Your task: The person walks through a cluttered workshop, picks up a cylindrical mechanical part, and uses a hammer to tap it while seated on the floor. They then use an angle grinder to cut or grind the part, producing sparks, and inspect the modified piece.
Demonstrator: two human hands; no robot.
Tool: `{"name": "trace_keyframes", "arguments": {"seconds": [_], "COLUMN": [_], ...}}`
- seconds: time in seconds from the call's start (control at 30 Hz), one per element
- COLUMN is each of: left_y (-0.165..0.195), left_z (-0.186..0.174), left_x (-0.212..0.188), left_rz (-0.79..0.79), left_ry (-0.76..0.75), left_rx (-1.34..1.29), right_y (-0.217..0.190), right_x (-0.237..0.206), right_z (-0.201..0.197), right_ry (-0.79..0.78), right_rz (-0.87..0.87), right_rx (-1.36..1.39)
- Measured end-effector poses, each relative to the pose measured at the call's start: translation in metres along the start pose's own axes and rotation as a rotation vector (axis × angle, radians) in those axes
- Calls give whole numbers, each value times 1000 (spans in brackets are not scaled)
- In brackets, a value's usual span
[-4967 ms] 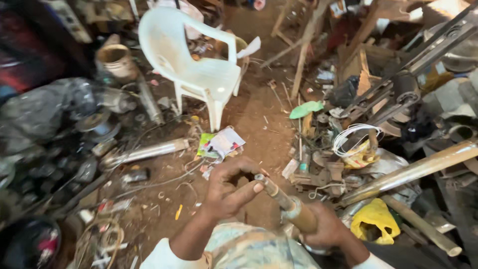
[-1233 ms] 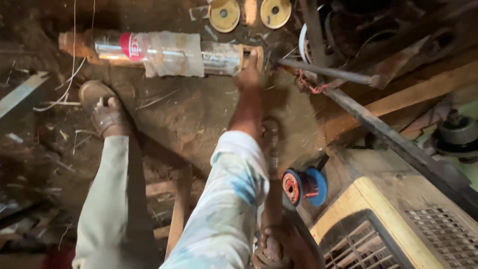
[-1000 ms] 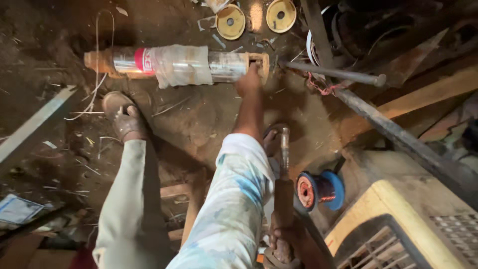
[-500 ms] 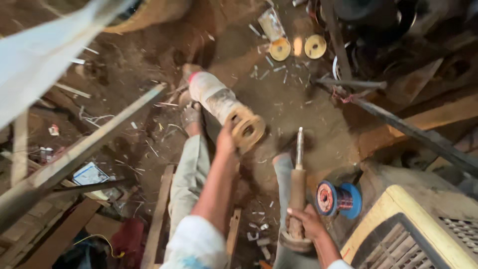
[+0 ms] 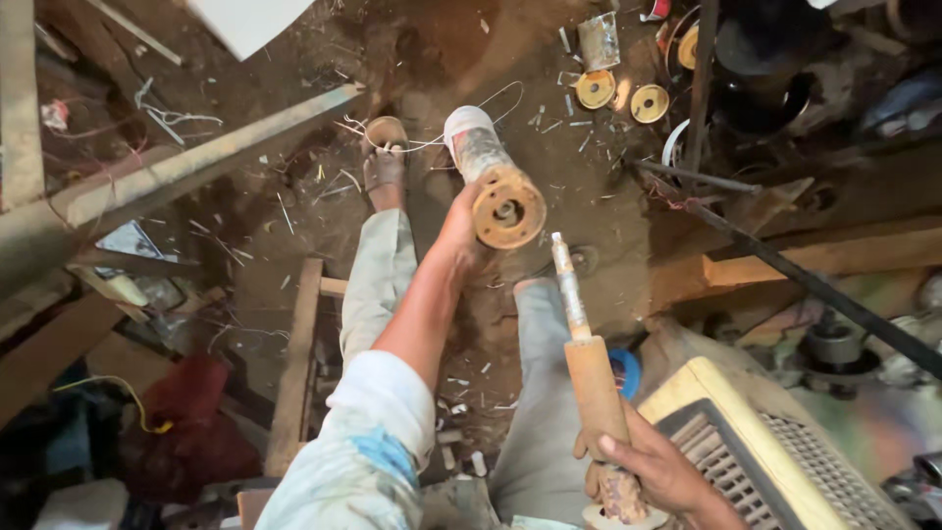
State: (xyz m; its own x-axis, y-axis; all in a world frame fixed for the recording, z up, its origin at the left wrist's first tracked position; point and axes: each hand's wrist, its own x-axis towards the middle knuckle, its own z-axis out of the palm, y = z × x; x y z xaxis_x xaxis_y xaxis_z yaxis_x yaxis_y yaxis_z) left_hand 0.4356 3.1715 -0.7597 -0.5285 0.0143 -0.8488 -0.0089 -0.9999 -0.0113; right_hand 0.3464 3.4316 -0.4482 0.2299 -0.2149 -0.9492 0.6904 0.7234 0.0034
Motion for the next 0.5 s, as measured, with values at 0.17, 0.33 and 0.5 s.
{"name": "trace_keyframes", "arguments": {"seconds": [0.17,0.33,0.5], "left_y": [7,6,10], "left_z": [22,33,44], "left_x": [-5,-12,-15], "left_rz": [-105,-52,-68], "left_ry": [27,81,85], "left_rx": [-2,-36,-15], "right_y": [-31,-61,-94], "right_x": [-2,2,-7], "right_z": [19,38,51], "right_ry": [32,55,284], "right_rz": [-30,-424,25], "right_rx": [-262,-740,-1053]}}
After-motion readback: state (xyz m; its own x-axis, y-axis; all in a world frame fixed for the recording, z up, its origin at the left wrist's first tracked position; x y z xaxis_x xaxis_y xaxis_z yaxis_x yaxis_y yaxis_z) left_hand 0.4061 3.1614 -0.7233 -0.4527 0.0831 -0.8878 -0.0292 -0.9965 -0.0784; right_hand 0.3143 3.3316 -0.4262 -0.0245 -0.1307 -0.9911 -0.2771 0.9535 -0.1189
